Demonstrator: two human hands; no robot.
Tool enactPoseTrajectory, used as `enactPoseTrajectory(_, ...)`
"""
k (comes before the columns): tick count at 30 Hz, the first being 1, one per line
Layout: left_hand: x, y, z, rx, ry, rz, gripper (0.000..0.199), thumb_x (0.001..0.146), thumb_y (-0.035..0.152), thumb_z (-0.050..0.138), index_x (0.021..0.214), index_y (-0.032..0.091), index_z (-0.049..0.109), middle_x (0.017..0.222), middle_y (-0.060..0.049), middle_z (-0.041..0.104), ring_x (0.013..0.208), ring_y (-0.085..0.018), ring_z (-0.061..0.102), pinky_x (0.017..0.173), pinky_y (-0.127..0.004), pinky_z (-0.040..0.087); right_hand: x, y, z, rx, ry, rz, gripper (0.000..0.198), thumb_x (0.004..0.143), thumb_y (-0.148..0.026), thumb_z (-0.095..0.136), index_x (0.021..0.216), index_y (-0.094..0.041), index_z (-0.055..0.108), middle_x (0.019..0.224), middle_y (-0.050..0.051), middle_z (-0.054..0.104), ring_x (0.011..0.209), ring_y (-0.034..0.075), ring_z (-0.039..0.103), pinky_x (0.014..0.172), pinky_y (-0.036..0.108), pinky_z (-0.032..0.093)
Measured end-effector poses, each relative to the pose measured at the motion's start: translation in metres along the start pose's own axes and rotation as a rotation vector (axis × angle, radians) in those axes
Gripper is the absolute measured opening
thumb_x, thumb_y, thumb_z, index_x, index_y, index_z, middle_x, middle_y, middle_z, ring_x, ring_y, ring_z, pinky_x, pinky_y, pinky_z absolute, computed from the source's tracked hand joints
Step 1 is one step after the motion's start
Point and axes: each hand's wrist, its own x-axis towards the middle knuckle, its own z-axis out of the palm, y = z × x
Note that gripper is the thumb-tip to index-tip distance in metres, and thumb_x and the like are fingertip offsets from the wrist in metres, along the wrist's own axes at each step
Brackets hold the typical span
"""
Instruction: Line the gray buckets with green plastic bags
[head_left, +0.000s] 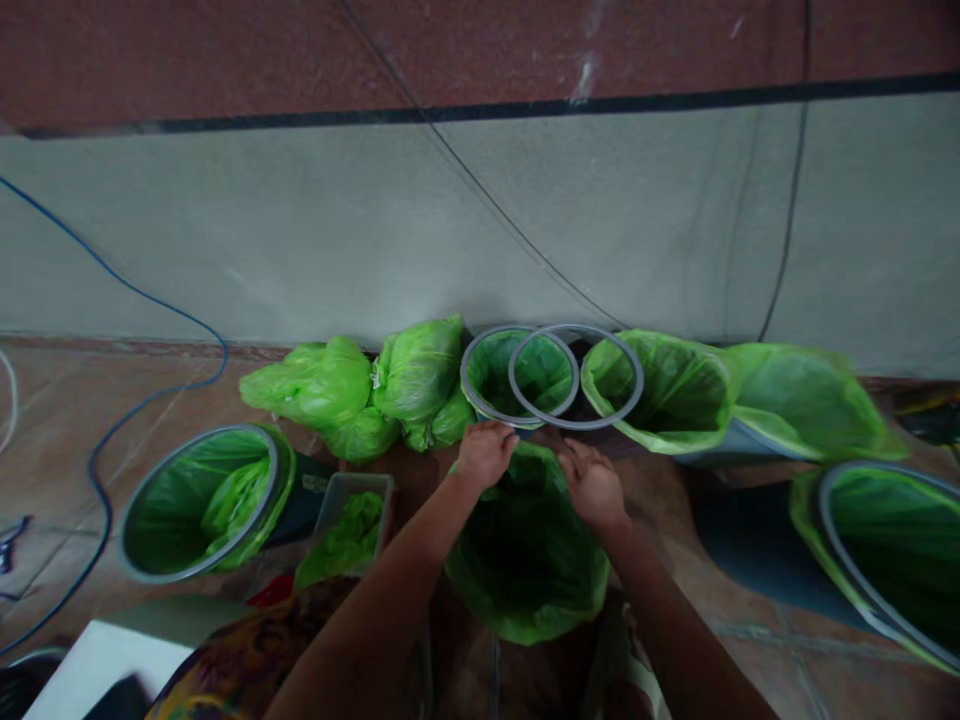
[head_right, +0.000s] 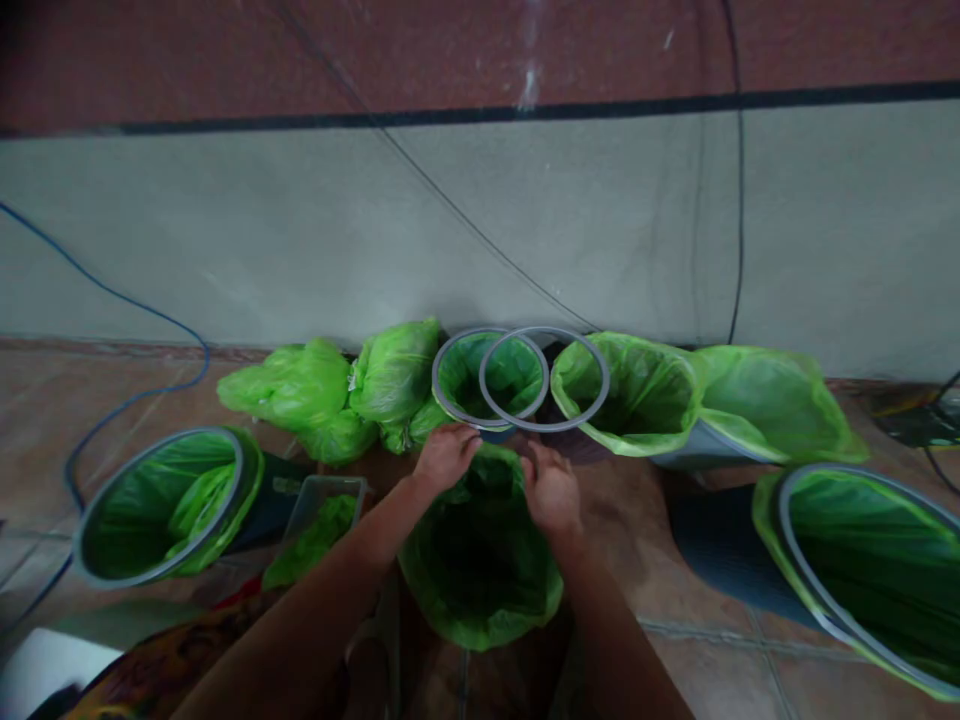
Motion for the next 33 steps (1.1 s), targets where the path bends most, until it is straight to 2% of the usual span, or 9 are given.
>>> enactPoseTrajectory(2,0.005,0.007,0.008,0.046,-0.059,0.074,0.030,0.093,0.038,0.041,0.104,0.022,0.063,0.105,-0.006,0.067,0.100,-0.020,0.060,0.092,-0.035,0.044,0.015,0.000,0.008,0.071,-0.104,-0.047,0.039,0.092,-0.030,0.037,0.122,-0.013,0.057,0.122,0.013,0.063,0.112,0.023,0.057,0.098,0.034,0.040)
enactPoseTrajectory(6,0.010,0.005,0.018,0.128,-0.236,0.113,0.035,0.094,0.043,0.038,0.100,0.019,0.062,0.099,-0.007,0.068,0.096,-0.021,0.062,0.087,-0.032,0.047,0.024,0.001,0.015,0.132,-0.316,-0.001,0.035,0.093,-0.030,0.037,0.119,-0.019,0.058,0.111,0.010,0.068,0.102,0.020,0.062,0.089,0.028,0.043)
enactPoseTrajectory(10,0.012,-0.002,0.017,0.172,-0.305,0.117,0.027,0.092,0.036,0.043,0.103,0.019,0.061,0.102,-0.008,0.068,0.101,-0.021,0.062,0.089,-0.032,0.047,0.023,0.005,0.013,0.112,-0.395,-0.013,0.031,0.091,-0.028,0.040,0.113,-0.019,0.060,0.101,0.009,0.071,0.091,0.019,0.064,0.081,0.026,0.043)
enactPoseTrajectory(16,0.011,0.005,0.014,0.181,-0.320,0.071,0.025,0.085,0.019,0.047,0.107,0.017,0.060,0.100,-0.011,0.068,0.097,-0.025,0.064,0.084,-0.036,0.049,0.025,0.012,0.017,0.084,-0.426,-0.008,0.029,0.087,-0.021,0.045,0.112,-0.016,0.059,0.102,0.011,0.070,0.096,0.020,0.062,0.080,0.025,0.041)
enactPoseTrajectory(19,0.006,0.010,0.010,0.182,-0.286,0.039,0.037,0.082,0.019,0.052,0.119,0.016,0.055,0.109,-0.012,0.066,0.101,-0.027,0.062,0.089,-0.040,0.048,0.023,0.014,0.017,0.077,-0.395,0.025,0.029,0.086,-0.022,0.046,0.112,-0.016,0.059,0.099,0.011,0.071,0.093,0.019,0.063,0.077,0.025,0.042)
enactPoseTrajectory(23,-0.010,0.002,-0.003,0.043,-0.100,-0.066,0.070,0.071,0.031,0.070,0.134,0.022,0.042,0.130,-0.010,0.056,0.118,-0.028,0.052,0.100,-0.043,0.040,0.005,0.017,0.015,0.057,-0.279,0.140,0.035,0.087,-0.026,0.043,0.116,-0.013,0.057,0.096,0.013,0.070,0.087,0.022,0.065,0.074,0.028,0.045)
enactPoseTrajectory(28,-0.022,-0.020,-0.015,-0.211,0.072,-0.247,0.044,0.084,0.041,0.057,0.121,0.017,0.056,0.117,-0.009,0.065,0.107,-0.020,0.060,0.094,-0.032,0.045,-0.052,0.017,0.026,0.110,-0.123,0.348,0.037,0.089,-0.028,0.035,0.115,-0.012,0.056,0.090,0.015,0.069,0.081,0.024,0.067,0.069,0.032,0.047)
enactPoseTrajectory(30,-0.018,-0.023,-0.014,-0.234,0.083,-0.262,0.033,0.090,0.039,0.047,0.109,0.018,0.062,0.111,-0.008,0.067,0.102,-0.018,0.062,0.090,-0.029,0.046,-0.070,0.013,0.028,0.157,-0.062,0.365,0.044,0.087,-0.035,0.040,0.123,-0.012,0.050,0.097,0.014,0.068,0.087,0.025,0.066,0.071,0.033,0.050)
enactPoseTrajectory(33,-0.009,-0.022,-0.009,-0.136,0.047,-0.248,0.035,0.094,0.037,0.038,0.090,0.019,0.067,0.095,-0.007,0.070,0.091,-0.017,0.064,0.083,-0.028,0.047,-0.069,0.006,0.022,0.159,0.078,0.321,0.061,0.084,-0.047,0.046,0.132,-0.010,0.042,0.115,0.019,0.063,0.104,0.029,0.061,0.082,0.040,0.050)
